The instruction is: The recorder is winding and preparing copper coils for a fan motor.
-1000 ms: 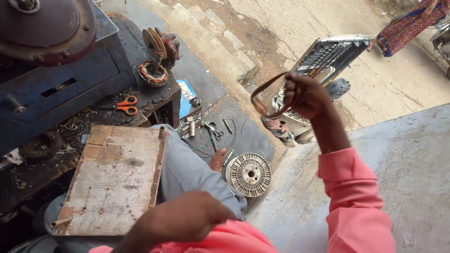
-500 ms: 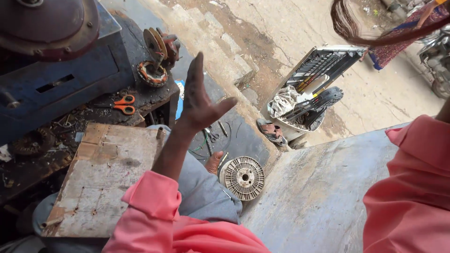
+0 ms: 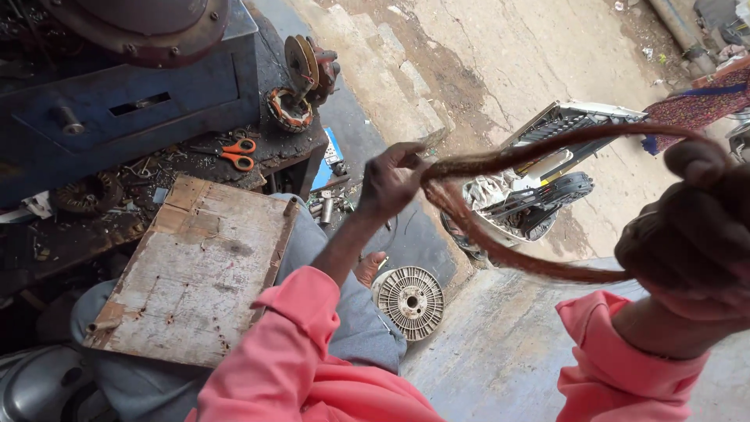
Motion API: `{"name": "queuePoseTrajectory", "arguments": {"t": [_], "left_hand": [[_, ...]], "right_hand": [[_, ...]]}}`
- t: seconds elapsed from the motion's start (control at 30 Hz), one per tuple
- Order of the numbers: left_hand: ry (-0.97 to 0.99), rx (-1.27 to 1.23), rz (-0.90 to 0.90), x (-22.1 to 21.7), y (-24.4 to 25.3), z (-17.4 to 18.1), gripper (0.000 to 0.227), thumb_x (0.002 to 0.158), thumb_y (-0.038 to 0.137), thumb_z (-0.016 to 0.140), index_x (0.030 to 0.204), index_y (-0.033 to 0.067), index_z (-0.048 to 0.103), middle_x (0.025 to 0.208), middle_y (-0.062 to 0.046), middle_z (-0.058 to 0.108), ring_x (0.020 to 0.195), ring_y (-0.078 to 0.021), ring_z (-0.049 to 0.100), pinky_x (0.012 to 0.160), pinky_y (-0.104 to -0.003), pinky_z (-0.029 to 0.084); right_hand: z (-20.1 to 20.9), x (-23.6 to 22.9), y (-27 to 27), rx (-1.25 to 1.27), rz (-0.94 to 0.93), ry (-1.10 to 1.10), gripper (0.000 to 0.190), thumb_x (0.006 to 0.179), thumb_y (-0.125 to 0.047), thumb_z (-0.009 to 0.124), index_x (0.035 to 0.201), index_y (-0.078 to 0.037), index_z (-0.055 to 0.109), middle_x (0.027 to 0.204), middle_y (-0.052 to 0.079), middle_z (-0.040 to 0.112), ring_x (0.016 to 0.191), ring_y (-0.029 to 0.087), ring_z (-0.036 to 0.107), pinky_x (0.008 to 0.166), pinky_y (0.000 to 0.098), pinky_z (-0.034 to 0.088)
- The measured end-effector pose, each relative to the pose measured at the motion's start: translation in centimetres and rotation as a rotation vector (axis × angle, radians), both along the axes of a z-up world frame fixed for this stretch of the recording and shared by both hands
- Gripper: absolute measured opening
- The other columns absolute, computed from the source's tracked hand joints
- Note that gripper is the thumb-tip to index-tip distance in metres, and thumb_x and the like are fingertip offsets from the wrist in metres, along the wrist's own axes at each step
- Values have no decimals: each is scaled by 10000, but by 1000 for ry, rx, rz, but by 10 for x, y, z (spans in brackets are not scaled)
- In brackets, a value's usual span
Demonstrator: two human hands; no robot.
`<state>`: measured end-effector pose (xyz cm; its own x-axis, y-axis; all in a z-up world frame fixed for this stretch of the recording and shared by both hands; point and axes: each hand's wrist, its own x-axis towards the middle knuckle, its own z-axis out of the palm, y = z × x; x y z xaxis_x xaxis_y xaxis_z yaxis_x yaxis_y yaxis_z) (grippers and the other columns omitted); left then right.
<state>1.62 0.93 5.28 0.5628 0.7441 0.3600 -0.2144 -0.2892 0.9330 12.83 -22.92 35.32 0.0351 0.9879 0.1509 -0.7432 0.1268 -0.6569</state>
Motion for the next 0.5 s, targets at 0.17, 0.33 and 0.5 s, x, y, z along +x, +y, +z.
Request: {"name": "queuePoseTrajectory", "arguments": {"t": [0.17,0.33,0.5], "left_hand": [[99,-144,-224,-68,51,84,185,910,147,696,1029,12,738,801,-49,756,699,-90,713,655,-262,597],[182,-27,-425,-101,51,184,166,919,108,667,1000,-19,738,767,-53,740,668,-86,688,626,-251,576],[-58,258,-714,-136,-5,234,144,965,82,651,1077,13,710,923,-64,780,850,-137,743,792,-297,598]], "right_hand": [[-31,-19,0,-43,34,-81,302,1124,-163,467,1306,76,496,622,-10,490,454,106,434,478,262,375],[-107,-15,19,-191,106,-110,244,1174,-159,428,1283,42,513,670,3,484,512,102,424,494,253,360],[-176,-4,40,-484,-52,-182,316,1027,-325,461,1077,-15,501,757,93,610,621,217,576,600,341,496]]}}
